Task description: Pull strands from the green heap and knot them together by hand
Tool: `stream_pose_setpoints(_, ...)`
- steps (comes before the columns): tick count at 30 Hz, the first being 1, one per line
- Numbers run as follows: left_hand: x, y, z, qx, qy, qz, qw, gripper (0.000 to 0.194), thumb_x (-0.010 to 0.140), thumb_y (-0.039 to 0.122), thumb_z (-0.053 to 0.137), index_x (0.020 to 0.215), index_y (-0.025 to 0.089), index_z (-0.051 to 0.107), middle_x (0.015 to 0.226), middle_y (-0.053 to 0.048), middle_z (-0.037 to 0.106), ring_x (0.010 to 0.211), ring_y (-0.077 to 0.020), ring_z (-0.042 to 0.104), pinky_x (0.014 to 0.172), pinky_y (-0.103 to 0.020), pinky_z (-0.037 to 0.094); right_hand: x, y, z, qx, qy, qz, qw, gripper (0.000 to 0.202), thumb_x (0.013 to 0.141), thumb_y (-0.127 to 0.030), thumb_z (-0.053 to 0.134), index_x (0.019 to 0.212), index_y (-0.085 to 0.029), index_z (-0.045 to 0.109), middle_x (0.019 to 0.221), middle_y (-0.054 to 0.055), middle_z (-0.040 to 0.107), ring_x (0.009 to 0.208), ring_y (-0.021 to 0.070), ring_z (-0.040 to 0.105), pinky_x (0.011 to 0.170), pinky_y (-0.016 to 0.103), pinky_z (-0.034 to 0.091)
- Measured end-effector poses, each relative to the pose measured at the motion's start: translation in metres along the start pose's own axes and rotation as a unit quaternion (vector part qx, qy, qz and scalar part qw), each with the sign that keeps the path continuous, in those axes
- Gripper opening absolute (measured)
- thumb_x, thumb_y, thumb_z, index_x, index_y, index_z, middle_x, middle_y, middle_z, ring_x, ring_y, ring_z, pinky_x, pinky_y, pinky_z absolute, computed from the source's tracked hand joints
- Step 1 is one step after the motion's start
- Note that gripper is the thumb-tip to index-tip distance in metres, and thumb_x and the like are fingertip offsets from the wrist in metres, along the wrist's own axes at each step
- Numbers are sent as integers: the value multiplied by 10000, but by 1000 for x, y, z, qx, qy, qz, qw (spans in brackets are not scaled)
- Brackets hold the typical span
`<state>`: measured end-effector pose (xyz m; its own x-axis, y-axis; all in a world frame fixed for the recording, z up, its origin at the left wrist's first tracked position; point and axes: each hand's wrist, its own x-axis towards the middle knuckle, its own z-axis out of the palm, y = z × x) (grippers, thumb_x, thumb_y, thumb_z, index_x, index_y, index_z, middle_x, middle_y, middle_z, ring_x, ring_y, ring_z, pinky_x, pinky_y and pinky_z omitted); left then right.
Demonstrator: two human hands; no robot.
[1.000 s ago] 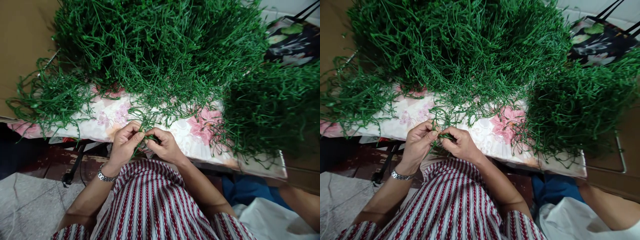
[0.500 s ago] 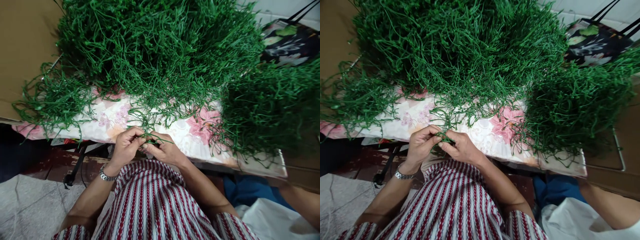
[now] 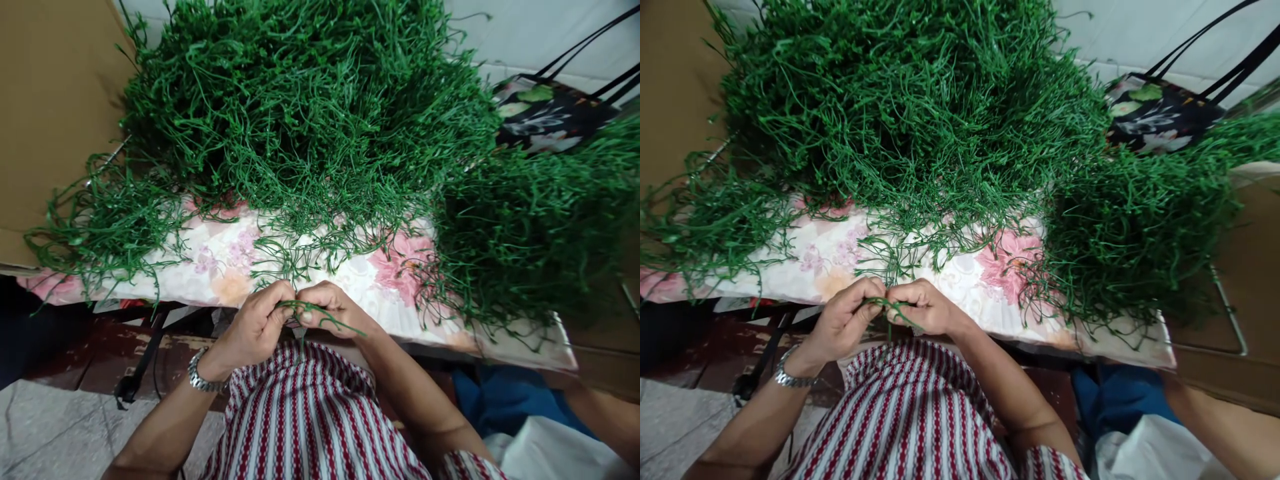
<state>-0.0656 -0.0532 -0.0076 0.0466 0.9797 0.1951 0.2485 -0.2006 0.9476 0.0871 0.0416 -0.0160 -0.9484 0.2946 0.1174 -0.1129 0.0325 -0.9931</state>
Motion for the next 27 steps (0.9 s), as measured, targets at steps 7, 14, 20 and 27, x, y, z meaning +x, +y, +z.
stream_pose_setpoints(7,5,-4,-7,-146,124,-25,981,101,812,220,574,744,167,521,728,-17,525,662,-127,483,588,-247,381,6,-14,-8,-69,160,-24,984,281,881,-381,481,723,-150,503,667,-8,458,618,89,429,583,212,360)
stream_pose_setpoints(14,5,-13,5,-91,248,36,964,7,755,179,636,754,175,630,748,-20,526,736,-141,497,637,-250,388,16,-9,16,-139,191,22,971,208,914,-355,415,843,-170,479,661,-25,446,590,87,413,568,206,366)
stream_pose_setpoints(20,9,-22,16,-144,323,35,935,32,697,195,687,727,206,681,781,-16,488,773,-142,479,656,-244,385,15,-1,26,-65,169,26,983,244,900,-385,435,864,-158,516,715,-13,488,614,77,448,574,192,380)
stream_pose_setpoints(27,14,-6,18,-385,270,-60,881,114,685,175,682,624,149,589,693,-2,504,692,-110,471,626,-212,381,15,0,22,-117,172,-40,977,186,871,-291,507,746,-154,519,659,-19,498,591,69,456,567,180,375)
